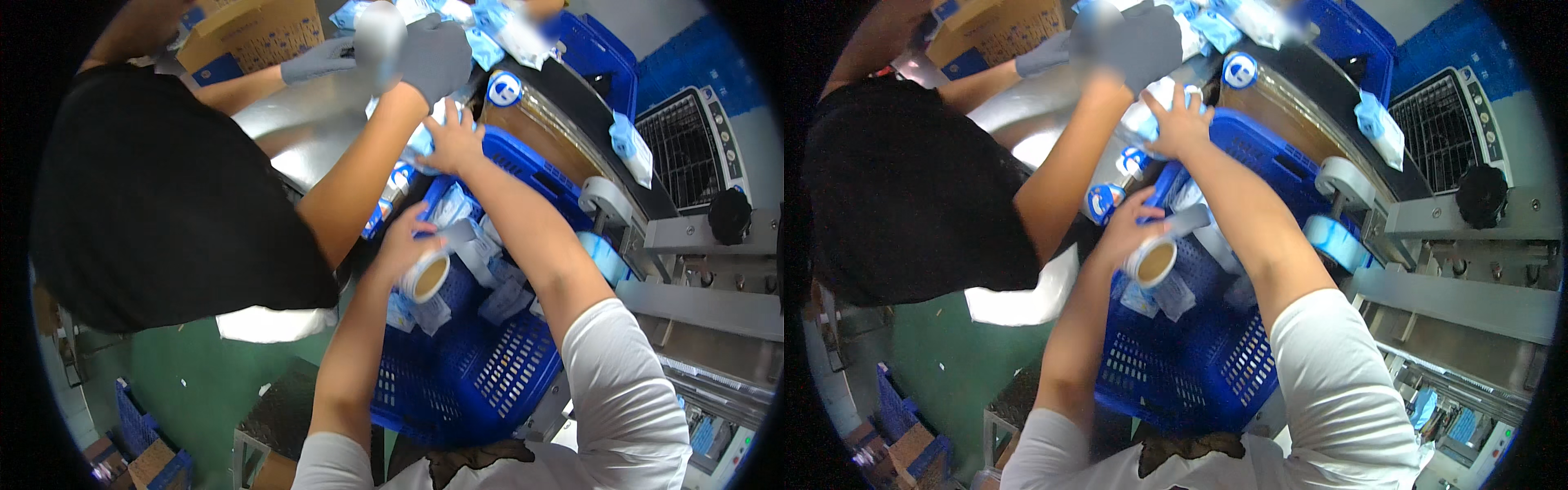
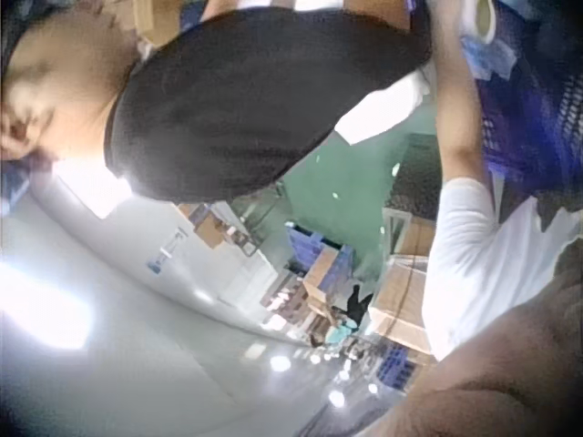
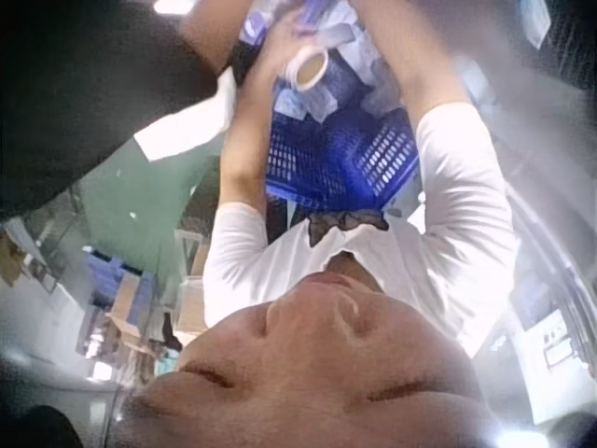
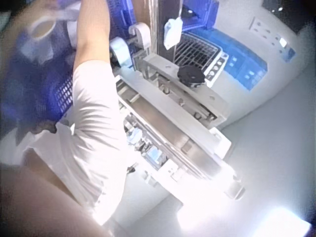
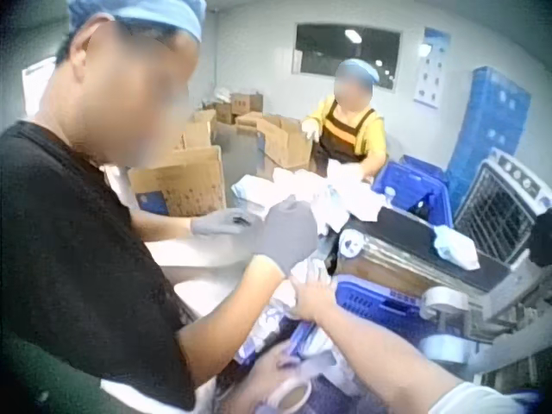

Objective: The person applies adhesive labels to the tops of plastic packages of baby wipes, taking packages from a blue crate and placing labeled ones back.

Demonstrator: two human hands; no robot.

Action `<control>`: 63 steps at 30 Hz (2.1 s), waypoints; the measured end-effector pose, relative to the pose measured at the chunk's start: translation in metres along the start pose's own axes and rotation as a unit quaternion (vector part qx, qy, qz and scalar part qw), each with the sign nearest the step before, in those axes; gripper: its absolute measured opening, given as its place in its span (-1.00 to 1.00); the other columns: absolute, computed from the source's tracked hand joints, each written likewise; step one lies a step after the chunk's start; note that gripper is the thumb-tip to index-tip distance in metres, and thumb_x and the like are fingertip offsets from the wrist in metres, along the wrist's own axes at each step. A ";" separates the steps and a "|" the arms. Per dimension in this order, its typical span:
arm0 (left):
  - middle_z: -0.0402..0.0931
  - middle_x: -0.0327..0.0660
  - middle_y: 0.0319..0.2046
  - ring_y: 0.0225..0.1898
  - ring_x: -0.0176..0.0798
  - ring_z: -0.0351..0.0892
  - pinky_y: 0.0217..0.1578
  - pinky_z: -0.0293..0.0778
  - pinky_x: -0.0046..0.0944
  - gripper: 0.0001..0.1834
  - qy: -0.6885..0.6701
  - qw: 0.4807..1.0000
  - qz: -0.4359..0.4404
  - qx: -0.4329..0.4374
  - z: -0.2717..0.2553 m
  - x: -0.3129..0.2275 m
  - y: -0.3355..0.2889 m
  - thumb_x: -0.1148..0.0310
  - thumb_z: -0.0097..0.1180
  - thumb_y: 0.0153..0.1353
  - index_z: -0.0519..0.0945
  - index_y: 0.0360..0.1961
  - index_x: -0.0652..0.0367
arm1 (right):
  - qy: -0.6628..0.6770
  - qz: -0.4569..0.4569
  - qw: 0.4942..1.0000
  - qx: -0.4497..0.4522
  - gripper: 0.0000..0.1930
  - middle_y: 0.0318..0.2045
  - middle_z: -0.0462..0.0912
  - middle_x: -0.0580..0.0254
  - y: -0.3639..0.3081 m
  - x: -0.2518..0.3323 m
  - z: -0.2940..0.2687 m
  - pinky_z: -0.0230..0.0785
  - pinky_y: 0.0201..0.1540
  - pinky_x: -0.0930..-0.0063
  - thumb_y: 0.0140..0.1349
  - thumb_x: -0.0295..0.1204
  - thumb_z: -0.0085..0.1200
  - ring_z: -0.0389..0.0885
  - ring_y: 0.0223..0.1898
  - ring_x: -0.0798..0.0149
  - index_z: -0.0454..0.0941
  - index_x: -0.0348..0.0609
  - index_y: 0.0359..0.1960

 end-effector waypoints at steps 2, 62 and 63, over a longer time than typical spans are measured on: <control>0.50 -0.04 -0.05 -0.08 -0.22 0.52 -0.05 0.45 -0.24 -0.20 0.035 0.999 0.023 0.025 0.014 0.011 -0.067 0.41 0.36 -0.05 0.29 0.26 0.19 | 0.009 -0.015 0.999 -0.035 -0.07 0.37 -0.03 0.04 0.019 -0.004 0.005 0.00 0.17 -0.33 -0.19 0.07 0.32 -0.03 0.33 -0.19 0.15 0.54 0.31; 0.43 0.02 0.06 0.10 0.12 0.38 0.06 0.38 0.01 -0.56 0.356 0.928 0.040 0.099 0.259 0.280 0.058 0.18 -0.01 0.25 0.43 0.11 0.11 | 0.224 0.280 0.910 -0.210 -0.50 -0.35 0.37 0.15 -0.580 -0.059 -0.109 0.12 -0.27 0.45 0.36 -0.08 -0.28 0.26 -0.33 0.31 0.36 -0.23 0.12; 0.42 -0.03 0.07 0.12 0.10 0.36 0.05 0.39 0.00 -0.56 0.352 0.931 0.050 0.078 0.279 0.283 0.065 0.16 0.00 0.24 0.44 0.09 0.12 | 0.207 0.295 0.903 -0.234 -0.50 -0.36 0.36 0.16 -0.582 -0.057 -0.108 0.09 -0.29 0.45 0.36 -0.07 -0.29 0.25 -0.34 0.31 0.37 -0.23 0.10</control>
Point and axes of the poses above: each hand's wrist, its own y-axis towards the middle knuckle, its own z-axis out of the palm, x = y × z, the point moved 4 cm from there along y, towards the middle knuckle
